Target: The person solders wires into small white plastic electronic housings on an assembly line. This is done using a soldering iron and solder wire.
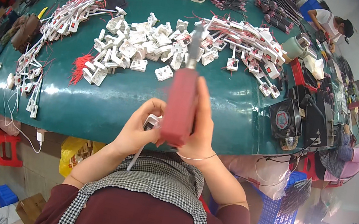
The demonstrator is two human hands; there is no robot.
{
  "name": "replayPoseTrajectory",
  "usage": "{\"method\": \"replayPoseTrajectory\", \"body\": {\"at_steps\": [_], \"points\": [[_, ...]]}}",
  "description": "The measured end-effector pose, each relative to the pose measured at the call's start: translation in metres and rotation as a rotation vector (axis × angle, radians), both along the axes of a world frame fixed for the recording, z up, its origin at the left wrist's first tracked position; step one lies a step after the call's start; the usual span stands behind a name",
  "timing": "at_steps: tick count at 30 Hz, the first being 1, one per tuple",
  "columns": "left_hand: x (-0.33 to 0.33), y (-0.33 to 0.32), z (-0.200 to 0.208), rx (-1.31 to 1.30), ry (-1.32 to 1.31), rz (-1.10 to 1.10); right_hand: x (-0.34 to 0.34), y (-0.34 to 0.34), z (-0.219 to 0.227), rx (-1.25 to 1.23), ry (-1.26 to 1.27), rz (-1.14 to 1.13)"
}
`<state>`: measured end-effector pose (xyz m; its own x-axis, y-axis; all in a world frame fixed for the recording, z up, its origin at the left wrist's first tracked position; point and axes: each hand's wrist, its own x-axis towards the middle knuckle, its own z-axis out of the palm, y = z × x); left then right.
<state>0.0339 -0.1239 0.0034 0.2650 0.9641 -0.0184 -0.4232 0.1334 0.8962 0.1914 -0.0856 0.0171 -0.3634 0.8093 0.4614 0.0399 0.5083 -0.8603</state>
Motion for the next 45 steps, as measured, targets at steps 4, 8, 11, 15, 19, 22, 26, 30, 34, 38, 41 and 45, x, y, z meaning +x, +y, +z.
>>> {"method": "replayPoseTrajectory", "body": {"at_steps": [4, 8, 11, 15, 19, 22, 26, 30, 34, 38, 41, 45], "points": [[-0.011, 0.000, 0.001, -0.110, -0.137, -0.018, 0.000, -0.004, 0.005, -0.058, 0.133, 0.030], [-0.029, 0.002, 0.017, -0.151, 0.113, -0.078, -0.003, -0.008, -0.001, -0.082, 0.145, 0.065], [-0.037, -0.001, 0.029, -0.144, 0.172, -0.072, -0.008, -0.013, 0.002, -0.109, 0.188, 0.096], [-0.050, -0.003, 0.031, -0.020, 0.610, 0.202, 0.003, -0.007, -0.011, -0.035, 0.188, 0.114], [-0.043, 0.001, 0.008, 0.218, 0.851, 0.278, 0.027, -0.019, -0.011, -0.520, 0.206, 0.133], [-0.029, 0.006, -0.002, 0.243, 0.902, 0.383, 0.046, -0.029, -0.019, -0.540, 0.243, 0.188], [-0.019, 0.003, -0.009, 0.248, 1.078, 0.398, 0.065, -0.049, -0.020, -0.589, 0.248, 0.146], [-0.012, -0.001, -0.021, 0.387, 1.140, 0.511, 0.082, -0.083, -0.014, -0.723, 0.251, 0.006], [-0.008, 0.000, -0.025, 0.456, 1.182, 0.565, 0.102, -0.091, -0.017, -0.637, -0.069, 0.059], [-0.009, -0.002, -0.031, 0.521, 1.201, 0.629, 0.098, -0.098, -0.022, -0.612, -0.060, 0.026], [-0.007, 0.002, -0.030, 0.550, 1.173, 0.634, 0.095, -0.097, -0.015, -0.598, -0.058, 0.024], [-0.008, -0.001, -0.033, 0.554, 1.180, 0.653, 0.095, -0.098, -0.025, -0.646, -0.056, -0.004]]}}
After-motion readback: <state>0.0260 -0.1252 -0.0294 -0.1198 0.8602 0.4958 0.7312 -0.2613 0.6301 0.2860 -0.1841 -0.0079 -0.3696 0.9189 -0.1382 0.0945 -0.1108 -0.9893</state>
